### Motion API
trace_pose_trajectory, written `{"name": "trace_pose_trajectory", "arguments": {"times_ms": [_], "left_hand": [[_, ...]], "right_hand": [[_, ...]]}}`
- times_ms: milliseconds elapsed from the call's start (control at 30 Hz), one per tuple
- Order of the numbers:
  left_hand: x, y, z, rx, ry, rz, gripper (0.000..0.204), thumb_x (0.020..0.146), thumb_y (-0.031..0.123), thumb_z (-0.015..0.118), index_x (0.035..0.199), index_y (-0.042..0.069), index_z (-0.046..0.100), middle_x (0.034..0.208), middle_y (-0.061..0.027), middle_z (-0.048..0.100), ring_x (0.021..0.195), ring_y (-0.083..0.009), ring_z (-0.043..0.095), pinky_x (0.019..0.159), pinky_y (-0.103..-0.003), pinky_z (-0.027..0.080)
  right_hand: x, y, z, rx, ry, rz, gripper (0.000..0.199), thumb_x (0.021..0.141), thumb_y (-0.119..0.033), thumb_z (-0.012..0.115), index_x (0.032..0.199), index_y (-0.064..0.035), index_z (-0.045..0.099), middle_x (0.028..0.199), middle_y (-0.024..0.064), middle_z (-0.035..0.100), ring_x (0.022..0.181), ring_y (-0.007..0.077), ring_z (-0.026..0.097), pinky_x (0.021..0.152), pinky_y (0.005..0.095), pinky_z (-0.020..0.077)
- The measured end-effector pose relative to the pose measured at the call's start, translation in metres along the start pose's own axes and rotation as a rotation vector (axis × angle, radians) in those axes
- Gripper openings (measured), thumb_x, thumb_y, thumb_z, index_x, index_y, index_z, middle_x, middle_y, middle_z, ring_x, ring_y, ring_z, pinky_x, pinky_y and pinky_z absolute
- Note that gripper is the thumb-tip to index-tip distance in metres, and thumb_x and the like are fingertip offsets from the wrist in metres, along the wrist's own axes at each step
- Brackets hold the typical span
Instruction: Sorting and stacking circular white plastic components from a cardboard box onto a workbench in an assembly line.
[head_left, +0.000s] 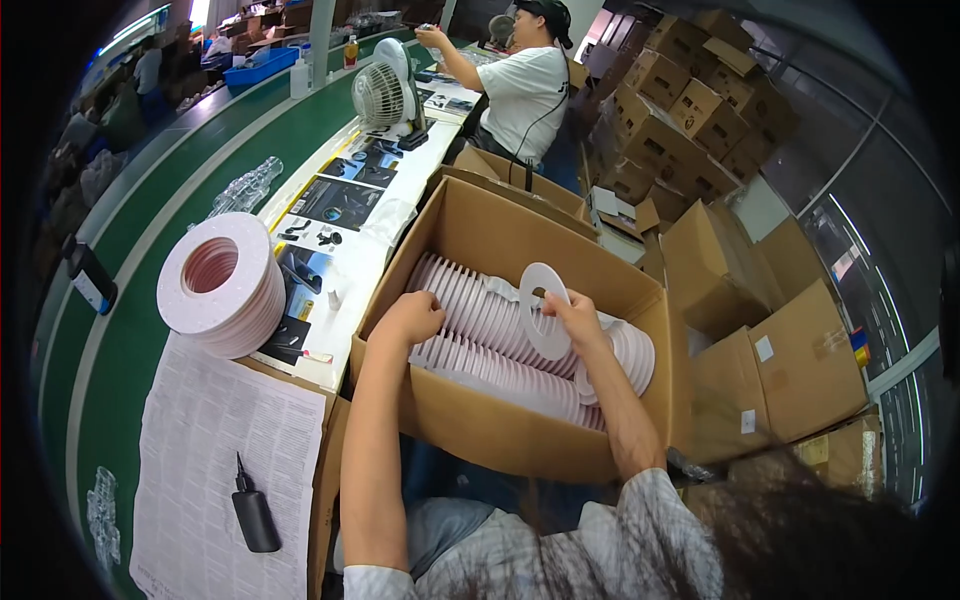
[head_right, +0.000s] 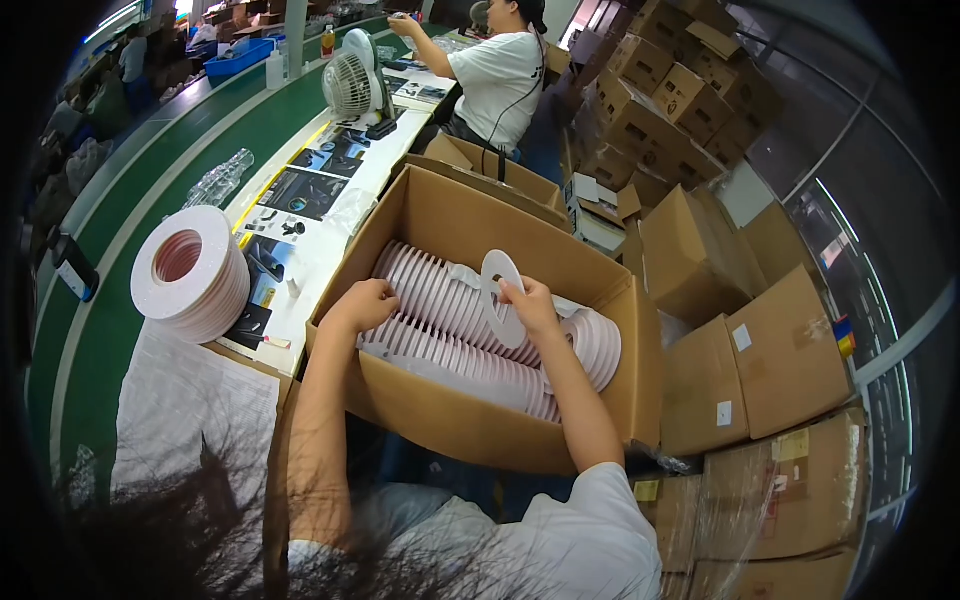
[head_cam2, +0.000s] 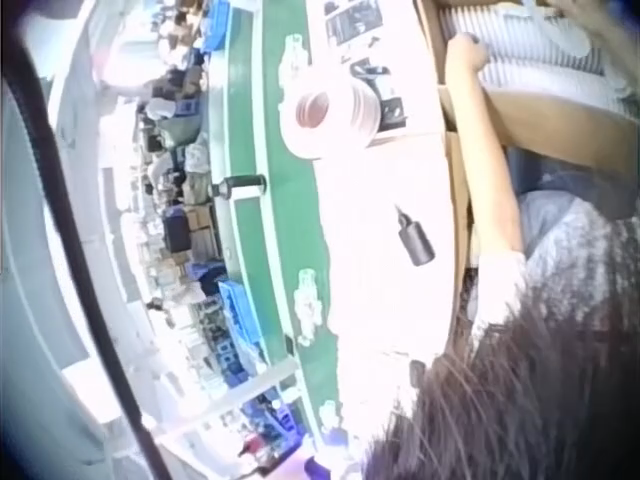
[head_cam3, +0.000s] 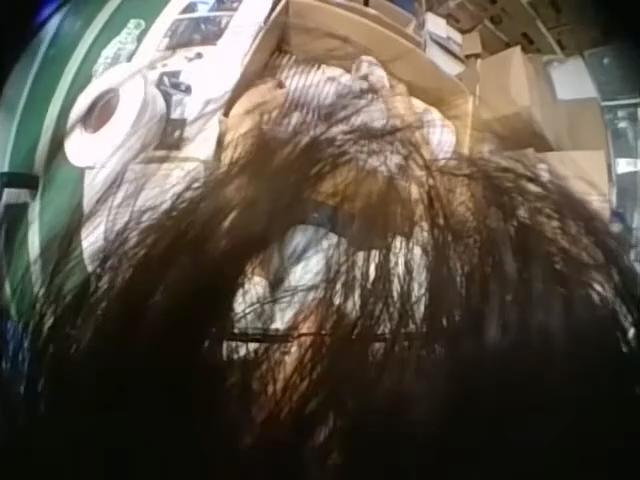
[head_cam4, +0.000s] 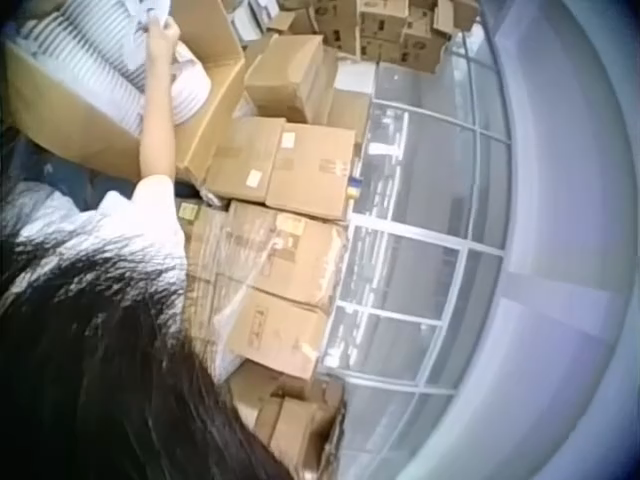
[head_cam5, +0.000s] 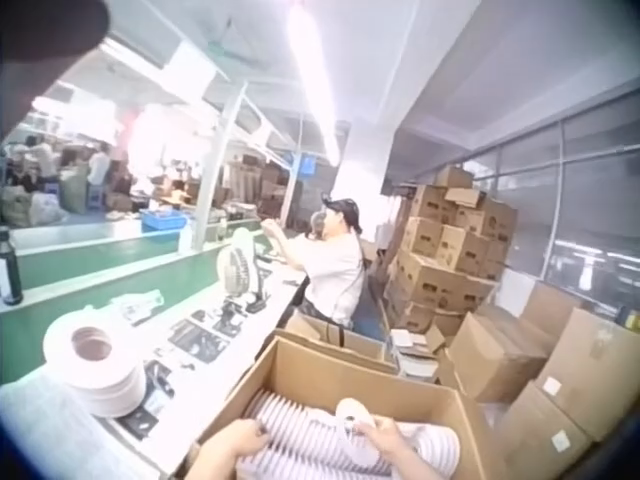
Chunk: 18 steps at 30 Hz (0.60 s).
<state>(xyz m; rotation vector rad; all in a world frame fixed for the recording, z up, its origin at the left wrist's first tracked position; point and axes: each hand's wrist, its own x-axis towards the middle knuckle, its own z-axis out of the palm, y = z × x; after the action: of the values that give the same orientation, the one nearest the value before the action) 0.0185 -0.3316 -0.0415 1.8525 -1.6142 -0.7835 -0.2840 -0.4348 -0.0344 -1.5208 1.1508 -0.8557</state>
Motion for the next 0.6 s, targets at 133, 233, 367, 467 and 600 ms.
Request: {"name": "trace_pose_trajectory", "arguments": {"times_ms": [133, 233, 367, 467, 600], "left_hand": [[-0.008, -0.004, -0.003, -0.007, 0.007, -0.015, 0.027, 0.080, 0.020, 0.058, 0.093, 0.000, 0.070, 0.097, -0.0227, 0.068, 0.094, -0.0355, 0.066, 0.088, -0.040, 0.051], [-0.009, 0.000, -0.007, -0.019, -0.042, -0.042, 0.025, 0.080, 0.019, 0.058, 0.090, 0.000, 0.071, 0.094, -0.0214, 0.069, 0.092, -0.0337, 0.067, 0.087, -0.040, 0.051], [-0.008, 0.004, -0.005, -0.002, -0.031, -0.045, 0.024, 0.079, 0.017, 0.058, 0.090, 0.002, 0.072, 0.090, -0.0191, 0.070, 0.090, -0.0323, 0.067, 0.085, -0.040, 0.052], [-0.003, 0.000, -0.002, -0.009, -0.050, -0.036, 0.024, 0.078, 0.016, 0.057, 0.091, 0.002, 0.072, 0.092, -0.0201, 0.070, 0.091, -0.0339, 0.067, 0.086, -0.040, 0.051], [-0.002, -0.009, 0.002, 0.018, -0.009, -0.018, 0.024, 0.078, 0.016, 0.057, 0.090, 0.001, 0.072, 0.094, -0.0212, 0.069, 0.092, -0.0350, 0.066, 0.086, -0.041, 0.051]], "right_hand": [[-0.011, -0.024, -0.001, 0.272, 0.079, -0.416, 0.036, 0.088, -0.018, 0.065, 0.117, 0.0002, 0.054, 0.096, 0.0107, 0.068, 0.092, 0.0184, 0.065, 0.086, 0.0338, 0.0507], [-0.015, -0.044, -0.008, 0.479, -0.053, -0.529, 0.051, 0.086, -0.017, 0.066, 0.129, -0.0009, 0.043, 0.105, 0.0149, 0.066, 0.100, 0.0218, 0.064, 0.095, 0.0399, 0.0493], [-0.016, -0.035, -0.005, 0.436, -0.065, -0.438, 0.050, 0.085, -0.014, 0.068, 0.128, -0.0008, 0.045, 0.099, 0.0116, 0.065, 0.093, 0.0189, 0.064, 0.086, 0.0338, 0.0506], [-0.011, -0.022, 0.003, 0.251, 0.003, -0.248, 0.037, 0.086, -0.013, 0.068, 0.119, 0.0005, 0.055, 0.089, 0.0064, 0.064, 0.080, 0.0129, 0.061, 0.076, 0.0270, 0.0478], [-0.013, -0.018, 0.011, 0.071, -0.006, -0.221, 0.028, 0.086, -0.014, 0.067, 0.110, 0.0010, 0.061, 0.081, 0.0041, 0.064, 0.074, 0.0111, 0.059, 0.071, 0.0262, 0.0470]]}}
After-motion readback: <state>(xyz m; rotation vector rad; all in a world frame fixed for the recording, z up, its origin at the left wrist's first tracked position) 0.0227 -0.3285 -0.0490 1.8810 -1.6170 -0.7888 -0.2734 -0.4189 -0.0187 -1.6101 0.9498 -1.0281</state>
